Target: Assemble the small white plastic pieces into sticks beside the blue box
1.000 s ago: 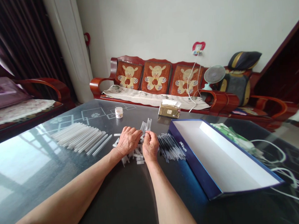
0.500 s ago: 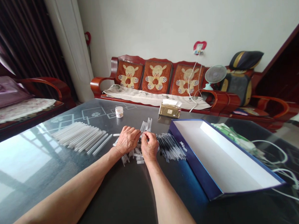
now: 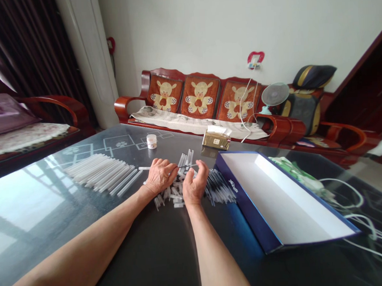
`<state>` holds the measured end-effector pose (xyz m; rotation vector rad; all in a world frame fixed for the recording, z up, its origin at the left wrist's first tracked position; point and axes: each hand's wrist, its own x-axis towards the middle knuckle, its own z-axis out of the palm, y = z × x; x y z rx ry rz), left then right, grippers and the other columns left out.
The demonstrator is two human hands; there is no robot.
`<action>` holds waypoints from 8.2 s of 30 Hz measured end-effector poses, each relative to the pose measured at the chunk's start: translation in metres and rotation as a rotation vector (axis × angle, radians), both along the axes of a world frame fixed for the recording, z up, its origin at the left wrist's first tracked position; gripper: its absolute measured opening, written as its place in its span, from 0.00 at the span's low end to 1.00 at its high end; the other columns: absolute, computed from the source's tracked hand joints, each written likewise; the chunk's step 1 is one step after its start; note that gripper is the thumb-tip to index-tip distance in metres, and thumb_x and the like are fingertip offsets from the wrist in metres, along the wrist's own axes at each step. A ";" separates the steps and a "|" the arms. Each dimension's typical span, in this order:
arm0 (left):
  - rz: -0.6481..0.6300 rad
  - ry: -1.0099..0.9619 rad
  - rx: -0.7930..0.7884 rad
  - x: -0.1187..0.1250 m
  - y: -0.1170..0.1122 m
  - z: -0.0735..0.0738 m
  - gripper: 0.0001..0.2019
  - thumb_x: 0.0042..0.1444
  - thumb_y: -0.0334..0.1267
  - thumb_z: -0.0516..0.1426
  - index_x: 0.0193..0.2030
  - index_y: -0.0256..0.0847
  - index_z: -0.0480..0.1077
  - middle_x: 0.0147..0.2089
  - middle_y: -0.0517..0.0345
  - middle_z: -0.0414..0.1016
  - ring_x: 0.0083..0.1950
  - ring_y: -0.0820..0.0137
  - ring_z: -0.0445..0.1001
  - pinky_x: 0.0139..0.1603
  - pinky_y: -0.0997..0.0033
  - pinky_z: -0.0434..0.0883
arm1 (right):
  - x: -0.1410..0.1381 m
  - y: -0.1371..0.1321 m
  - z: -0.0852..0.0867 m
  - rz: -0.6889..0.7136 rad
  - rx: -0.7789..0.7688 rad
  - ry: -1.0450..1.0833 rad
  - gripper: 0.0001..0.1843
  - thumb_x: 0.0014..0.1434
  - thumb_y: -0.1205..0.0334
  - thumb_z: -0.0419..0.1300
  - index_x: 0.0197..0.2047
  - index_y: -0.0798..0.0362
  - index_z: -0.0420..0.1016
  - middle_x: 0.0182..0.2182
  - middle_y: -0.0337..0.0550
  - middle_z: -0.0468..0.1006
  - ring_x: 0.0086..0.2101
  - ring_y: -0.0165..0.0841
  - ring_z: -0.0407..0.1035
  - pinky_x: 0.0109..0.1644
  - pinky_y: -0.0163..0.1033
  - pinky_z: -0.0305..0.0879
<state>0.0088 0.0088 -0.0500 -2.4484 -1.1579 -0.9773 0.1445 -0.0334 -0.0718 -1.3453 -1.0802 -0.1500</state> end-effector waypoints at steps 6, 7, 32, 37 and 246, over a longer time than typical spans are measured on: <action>0.002 -0.011 0.002 0.000 0.005 -0.001 0.17 0.62 0.44 0.47 0.36 0.44 0.75 0.29 0.54 0.68 0.34 0.65 0.64 0.43 0.62 0.55 | -0.010 -0.012 0.006 -0.084 -0.145 -0.389 0.22 0.56 0.64 0.49 0.54 0.53 0.66 0.61 0.54 0.58 0.61 0.46 0.50 0.59 0.55 0.48; -0.014 -0.009 0.008 0.001 0.005 -0.001 0.17 0.62 0.45 0.47 0.36 0.45 0.75 0.29 0.55 0.68 0.34 0.65 0.64 0.43 0.62 0.55 | -0.011 -0.013 0.007 -0.081 -0.164 -0.415 0.21 0.57 0.65 0.49 0.54 0.53 0.67 0.61 0.54 0.60 0.61 0.47 0.49 0.59 0.55 0.46; -0.108 -0.065 -0.012 0.005 0.016 -0.005 0.15 0.63 0.45 0.49 0.44 0.40 0.73 0.36 0.51 0.70 0.39 0.63 0.63 0.45 0.62 0.59 | 0.071 -0.020 0.044 -0.297 -0.841 -0.698 0.16 0.58 0.72 0.49 0.45 0.60 0.74 0.43 0.57 0.72 0.44 0.42 0.68 0.46 0.41 0.62; -0.198 -0.076 0.070 0.009 0.012 -0.004 0.15 0.63 0.45 0.48 0.41 0.40 0.72 0.37 0.52 0.70 0.39 0.64 0.63 0.44 0.63 0.60 | 0.039 -0.008 0.038 0.105 -0.381 -0.460 0.16 0.60 0.66 0.49 0.46 0.56 0.74 0.42 0.49 0.77 0.44 0.36 0.70 0.52 0.37 0.62; 0.008 0.154 -0.183 -0.005 0.012 0.030 0.14 0.58 0.32 0.49 0.46 0.42 0.72 0.38 0.54 0.74 0.42 0.67 0.69 0.45 0.70 0.66 | 0.028 0.006 0.012 0.075 -0.036 -0.259 0.18 0.61 0.58 0.48 0.45 0.56 0.74 0.36 0.51 0.79 0.35 0.37 0.73 0.42 0.39 0.66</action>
